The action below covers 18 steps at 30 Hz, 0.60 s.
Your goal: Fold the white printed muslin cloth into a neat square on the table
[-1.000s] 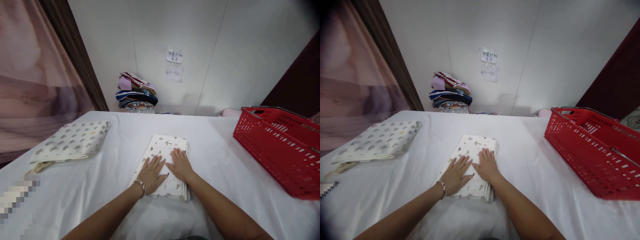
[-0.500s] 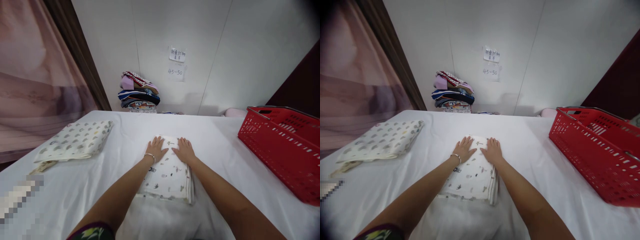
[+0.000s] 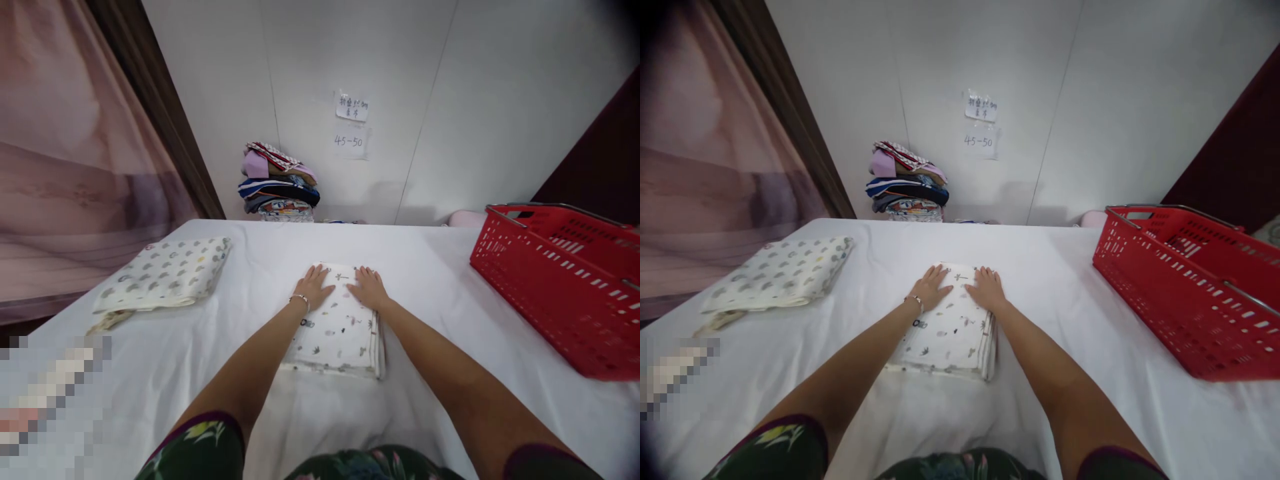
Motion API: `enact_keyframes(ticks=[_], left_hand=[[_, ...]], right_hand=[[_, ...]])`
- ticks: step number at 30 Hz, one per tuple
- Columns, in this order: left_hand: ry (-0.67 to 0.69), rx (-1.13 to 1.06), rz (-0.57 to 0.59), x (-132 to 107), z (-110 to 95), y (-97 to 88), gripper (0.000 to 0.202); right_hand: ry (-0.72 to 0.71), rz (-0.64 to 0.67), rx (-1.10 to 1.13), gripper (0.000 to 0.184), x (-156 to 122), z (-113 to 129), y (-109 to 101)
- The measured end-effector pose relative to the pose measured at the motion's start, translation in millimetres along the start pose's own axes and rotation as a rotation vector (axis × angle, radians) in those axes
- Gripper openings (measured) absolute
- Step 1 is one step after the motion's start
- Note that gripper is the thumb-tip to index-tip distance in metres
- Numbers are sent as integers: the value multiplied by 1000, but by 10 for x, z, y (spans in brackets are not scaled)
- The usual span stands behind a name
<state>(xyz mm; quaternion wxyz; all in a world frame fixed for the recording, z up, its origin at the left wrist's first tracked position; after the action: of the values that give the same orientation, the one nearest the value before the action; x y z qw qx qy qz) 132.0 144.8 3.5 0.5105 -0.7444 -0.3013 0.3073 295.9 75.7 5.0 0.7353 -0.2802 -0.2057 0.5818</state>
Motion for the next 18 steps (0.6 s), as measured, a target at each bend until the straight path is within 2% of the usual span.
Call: enact_keyframes(ticks=[2,5,10,13,16,18], left_hand=[[-58,-51,-27,-105,86,-60,64],[-190,-123,-39,-369,298,-92,66],[-318,-196,51,-809,514,31,70],[-276,-207,45,-848,519,-51,66],[-226,-157,-63,-734,600,-355,62],[-266,-107,-91,-658,758,-511,61]], right_hand=[[62,-39,213,61,-129,-117,-129],[134,-69,408,57,-497,-304,-243],[294,-24,1109,73,-1224,-495,-63],[351,-19,1226,71,-1490,-421,37],[379,54,1241,70,-1625,-272,187],[392,128,1197,70,-1693,-185,313]])
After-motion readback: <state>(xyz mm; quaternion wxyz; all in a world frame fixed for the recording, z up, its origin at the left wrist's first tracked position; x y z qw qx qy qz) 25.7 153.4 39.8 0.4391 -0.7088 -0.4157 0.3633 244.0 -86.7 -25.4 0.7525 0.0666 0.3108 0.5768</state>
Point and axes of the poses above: each hand's wrist, its own x-axis towards the middle knuckle, its own y-axis out of the palm, z = x × y, the point moved 9 cm from there along x, towards the middle knuckle, and after that the axes turned 7 degrees about z, right-handed, at the moved point
